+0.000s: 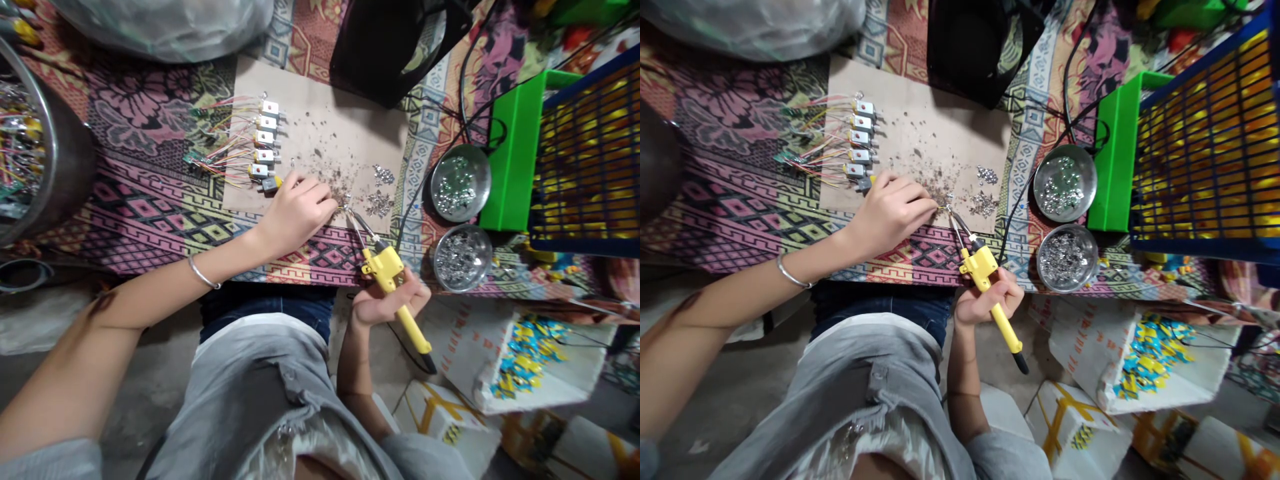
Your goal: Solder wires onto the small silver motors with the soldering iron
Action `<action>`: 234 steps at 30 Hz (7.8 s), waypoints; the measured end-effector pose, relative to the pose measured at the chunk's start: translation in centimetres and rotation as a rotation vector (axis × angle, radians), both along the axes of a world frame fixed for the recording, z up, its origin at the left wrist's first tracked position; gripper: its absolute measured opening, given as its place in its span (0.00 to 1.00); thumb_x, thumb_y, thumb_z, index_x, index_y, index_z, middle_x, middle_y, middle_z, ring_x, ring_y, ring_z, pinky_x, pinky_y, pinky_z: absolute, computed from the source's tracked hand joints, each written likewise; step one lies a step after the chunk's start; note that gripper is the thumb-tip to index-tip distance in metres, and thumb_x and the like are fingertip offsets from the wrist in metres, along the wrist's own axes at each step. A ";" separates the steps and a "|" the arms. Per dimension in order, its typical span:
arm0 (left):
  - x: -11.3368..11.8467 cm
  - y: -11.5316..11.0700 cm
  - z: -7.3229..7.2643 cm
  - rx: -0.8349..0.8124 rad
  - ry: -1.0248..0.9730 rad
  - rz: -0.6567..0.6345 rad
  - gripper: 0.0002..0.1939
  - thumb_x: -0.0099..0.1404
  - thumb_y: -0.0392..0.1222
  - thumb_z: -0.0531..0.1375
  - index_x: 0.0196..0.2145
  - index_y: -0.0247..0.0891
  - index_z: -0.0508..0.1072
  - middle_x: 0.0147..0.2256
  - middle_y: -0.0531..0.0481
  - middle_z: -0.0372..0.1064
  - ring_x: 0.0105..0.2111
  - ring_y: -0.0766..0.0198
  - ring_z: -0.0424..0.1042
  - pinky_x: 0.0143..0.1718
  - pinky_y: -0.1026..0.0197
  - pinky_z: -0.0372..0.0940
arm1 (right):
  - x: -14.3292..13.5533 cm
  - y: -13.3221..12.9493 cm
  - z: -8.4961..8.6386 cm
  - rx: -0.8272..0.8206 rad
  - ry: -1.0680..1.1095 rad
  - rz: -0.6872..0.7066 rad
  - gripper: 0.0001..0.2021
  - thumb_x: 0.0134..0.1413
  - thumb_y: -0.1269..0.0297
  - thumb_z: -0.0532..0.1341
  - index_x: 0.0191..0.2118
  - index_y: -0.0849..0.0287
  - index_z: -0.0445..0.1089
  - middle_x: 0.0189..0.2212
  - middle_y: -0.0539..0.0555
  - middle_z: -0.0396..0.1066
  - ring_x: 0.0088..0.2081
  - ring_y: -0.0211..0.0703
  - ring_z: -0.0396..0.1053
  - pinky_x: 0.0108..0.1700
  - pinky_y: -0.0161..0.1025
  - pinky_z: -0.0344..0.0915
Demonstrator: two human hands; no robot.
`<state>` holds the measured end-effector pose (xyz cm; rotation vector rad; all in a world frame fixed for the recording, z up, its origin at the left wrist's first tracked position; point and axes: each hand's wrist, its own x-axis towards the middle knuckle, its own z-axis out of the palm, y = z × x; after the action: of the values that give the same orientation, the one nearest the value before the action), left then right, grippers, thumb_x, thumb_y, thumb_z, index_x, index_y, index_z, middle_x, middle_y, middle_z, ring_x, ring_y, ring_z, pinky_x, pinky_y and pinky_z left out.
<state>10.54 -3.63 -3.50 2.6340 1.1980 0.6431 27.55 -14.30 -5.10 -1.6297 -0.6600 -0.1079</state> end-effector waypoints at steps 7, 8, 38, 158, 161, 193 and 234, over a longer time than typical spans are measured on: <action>0.0 -0.4 0.1 0.010 -0.021 0.023 0.14 0.80 0.36 0.55 0.40 0.37 0.80 0.37 0.46 0.77 0.41 0.54 0.75 0.50 0.45 0.66 | 0.1 0.0 -0.1 0.071 0.029 0.033 0.14 0.63 0.48 0.59 0.33 0.53 0.64 0.30 0.48 0.61 0.33 0.41 0.64 0.41 0.46 0.70; 0.1 -0.5 0.1 0.009 -0.024 0.026 0.14 0.80 0.36 0.55 0.40 0.36 0.80 0.37 0.45 0.77 0.41 0.54 0.75 0.50 0.44 0.66 | 0.1 0.0 -0.2 0.070 0.026 0.034 0.14 0.63 0.48 0.59 0.33 0.53 0.64 0.30 0.48 0.61 0.33 0.41 0.64 0.41 0.45 0.70; 0.9 -0.8 0.0 -0.038 -0.024 0.045 0.16 0.77 0.32 0.53 0.36 0.37 0.80 0.36 0.43 0.77 0.41 0.51 0.75 0.49 0.41 0.67 | 0.2 -0.2 -0.2 0.038 -0.051 0.141 0.18 0.63 0.47 0.62 0.30 0.52 0.58 0.26 0.45 0.59 0.31 0.40 0.66 0.42 0.47 0.69; 5.0 -0.8 6.1 -0.472 0.107 0.837 0.10 0.76 0.37 0.57 0.49 0.34 0.76 0.59 0.27 0.66 0.63 0.30 0.60 0.62 0.29 0.57 | 1.2 1.5 1.2 0.021 0.587 0.040 0.16 0.66 0.42 0.50 0.42 0.50 0.60 0.40 0.51 0.64 0.41 0.42 0.71 0.43 0.46 0.76; 5.0 -0.8 6.1 -0.461 0.096 0.839 0.09 0.76 0.39 0.58 0.49 0.35 0.76 0.60 0.29 0.66 0.64 0.29 0.59 0.62 0.29 0.57 | 1.1 1.5 1.2 0.039 0.627 0.019 0.17 0.65 0.42 0.53 0.42 0.50 0.61 0.40 0.51 0.64 0.41 0.42 0.70 0.43 0.46 0.75; 2.8 0.0 3.2 -0.426 -0.151 0.615 0.05 0.76 0.39 0.60 0.46 0.43 0.75 0.50 0.45 0.81 0.57 0.45 0.72 0.60 0.40 0.56 | 0.9 1.5 2.0 0.040 0.666 0.048 0.17 0.62 0.43 0.56 0.41 0.51 0.62 0.37 0.50 0.63 0.36 0.39 0.67 0.31 0.37 0.69; 5.9 -0.8 7.4 -0.521 0.400 0.724 0.19 0.79 0.31 0.50 0.54 0.25 0.79 0.54 0.30 0.74 0.60 0.38 0.69 0.58 0.44 0.63 | 0.8 1.9 1.2 0.193 0.794 0.037 0.21 0.52 0.43 0.68 0.39 0.56 0.69 0.32 0.49 0.71 0.29 0.37 0.68 0.26 0.37 0.63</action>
<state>16.40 -4.44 3.89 1.9009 2.1133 -0.1411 28.39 -12.37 -3.91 -1.3219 -0.0603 0.4705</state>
